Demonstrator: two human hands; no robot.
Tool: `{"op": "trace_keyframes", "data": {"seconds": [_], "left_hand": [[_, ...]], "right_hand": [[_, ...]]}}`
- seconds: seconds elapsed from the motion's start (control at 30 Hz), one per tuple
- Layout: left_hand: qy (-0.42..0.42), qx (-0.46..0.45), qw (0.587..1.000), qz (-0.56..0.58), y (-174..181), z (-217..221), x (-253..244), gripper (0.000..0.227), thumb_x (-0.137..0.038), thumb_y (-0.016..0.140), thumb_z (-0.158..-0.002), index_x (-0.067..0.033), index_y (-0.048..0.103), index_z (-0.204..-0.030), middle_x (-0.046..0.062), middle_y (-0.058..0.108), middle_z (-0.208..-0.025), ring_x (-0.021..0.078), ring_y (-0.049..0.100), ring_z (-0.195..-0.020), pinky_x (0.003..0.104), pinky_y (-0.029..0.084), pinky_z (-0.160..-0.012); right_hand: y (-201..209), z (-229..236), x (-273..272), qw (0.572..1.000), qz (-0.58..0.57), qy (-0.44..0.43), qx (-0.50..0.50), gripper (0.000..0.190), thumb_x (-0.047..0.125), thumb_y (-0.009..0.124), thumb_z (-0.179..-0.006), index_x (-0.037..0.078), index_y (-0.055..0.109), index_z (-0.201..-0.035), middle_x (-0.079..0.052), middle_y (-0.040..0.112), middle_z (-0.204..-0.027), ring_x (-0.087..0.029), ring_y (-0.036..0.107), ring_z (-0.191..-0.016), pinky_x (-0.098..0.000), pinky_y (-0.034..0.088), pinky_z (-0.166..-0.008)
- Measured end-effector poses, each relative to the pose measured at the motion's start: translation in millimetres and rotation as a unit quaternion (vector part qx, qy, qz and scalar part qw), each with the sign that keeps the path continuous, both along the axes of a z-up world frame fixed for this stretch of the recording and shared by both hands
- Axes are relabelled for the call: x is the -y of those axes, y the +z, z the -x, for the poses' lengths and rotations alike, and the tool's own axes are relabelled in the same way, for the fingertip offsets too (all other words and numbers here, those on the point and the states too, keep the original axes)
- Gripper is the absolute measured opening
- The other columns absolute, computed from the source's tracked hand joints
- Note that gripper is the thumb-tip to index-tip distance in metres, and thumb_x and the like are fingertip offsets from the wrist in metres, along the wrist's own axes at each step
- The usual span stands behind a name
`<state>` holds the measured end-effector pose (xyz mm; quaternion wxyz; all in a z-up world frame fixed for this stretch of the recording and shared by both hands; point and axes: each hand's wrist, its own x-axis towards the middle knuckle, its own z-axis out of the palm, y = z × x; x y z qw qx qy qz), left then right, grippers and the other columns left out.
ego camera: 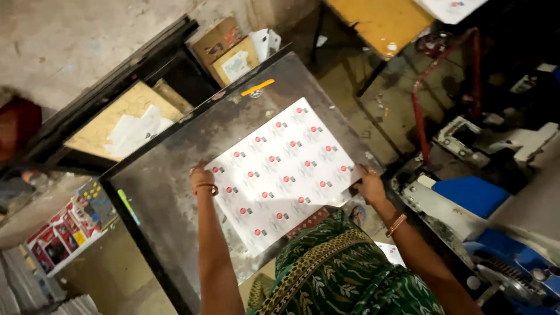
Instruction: Sorting and stacking printed sheets of paper with logos in a workshop environment.
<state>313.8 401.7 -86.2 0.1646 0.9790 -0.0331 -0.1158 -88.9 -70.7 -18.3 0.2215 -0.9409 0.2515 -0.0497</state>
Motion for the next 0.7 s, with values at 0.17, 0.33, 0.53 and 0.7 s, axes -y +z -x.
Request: {"op": "trace_keyframes", "data": {"seconds": [0.17,0.33,0.53,0.7], "left_hand": [[0.000,0.160,0.986,-0.036,53,84,85,0.061,-0.024,0.071,-0.089,-0.0141,0.051,-0.146,0.019,0.046,-0.153,0.0446,0.041,-0.135,0.059,0.043,-0.102],[-0.184,0.203,0.960,0.056,42,200,224,0.056,-0.023,0.073,-0.085,-0.0143,0.058,-0.138,0.021,0.050,-0.146,0.0423,0.047,-0.132,0.058,0.044,-0.101],[-0.327,0.173,0.905,0.211,70,270,335,0.049,-0.019,0.071,-0.088,-0.0107,0.061,-0.135,0.026,0.054,-0.140,0.0467,0.050,-0.127,0.056,0.043,-0.103],[-0.319,0.168,0.905,0.227,79,278,372,0.042,-0.019,0.072,-0.090,-0.0089,0.064,-0.131,0.029,0.056,-0.137,0.0470,0.050,-0.129,0.054,0.040,-0.107]], "right_hand": [[38,30,-7,0.992,-0.059,-0.089,0.062,0.065,0.010,0.082,-0.071,0.009,0.062,-0.133,-0.022,0.065,-0.124,-0.043,0.063,-0.108,-0.0486,0.052,-0.090],[7,98,32,0.963,-0.155,-0.201,0.090,0.023,0.014,0.073,-0.085,0.010,0.074,-0.108,-0.016,0.073,-0.095,-0.033,0.072,-0.086,-0.0433,0.057,-0.077],[107,226,166,0.855,-0.206,-0.382,0.284,0.025,0.024,0.065,-0.100,0.003,0.073,-0.089,-0.007,0.068,-0.077,-0.016,0.061,-0.071,-0.0341,0.050,-0.067],[260,345,246,0.754,-0.037,-0.377,0.537,0.027,0.015,0.082,-0.099,0.004,0.066,-0.118,0.000,0.062,-0.123,-0.014,0.063,-0.112,-0.0295,0.056,-0.097]]}}
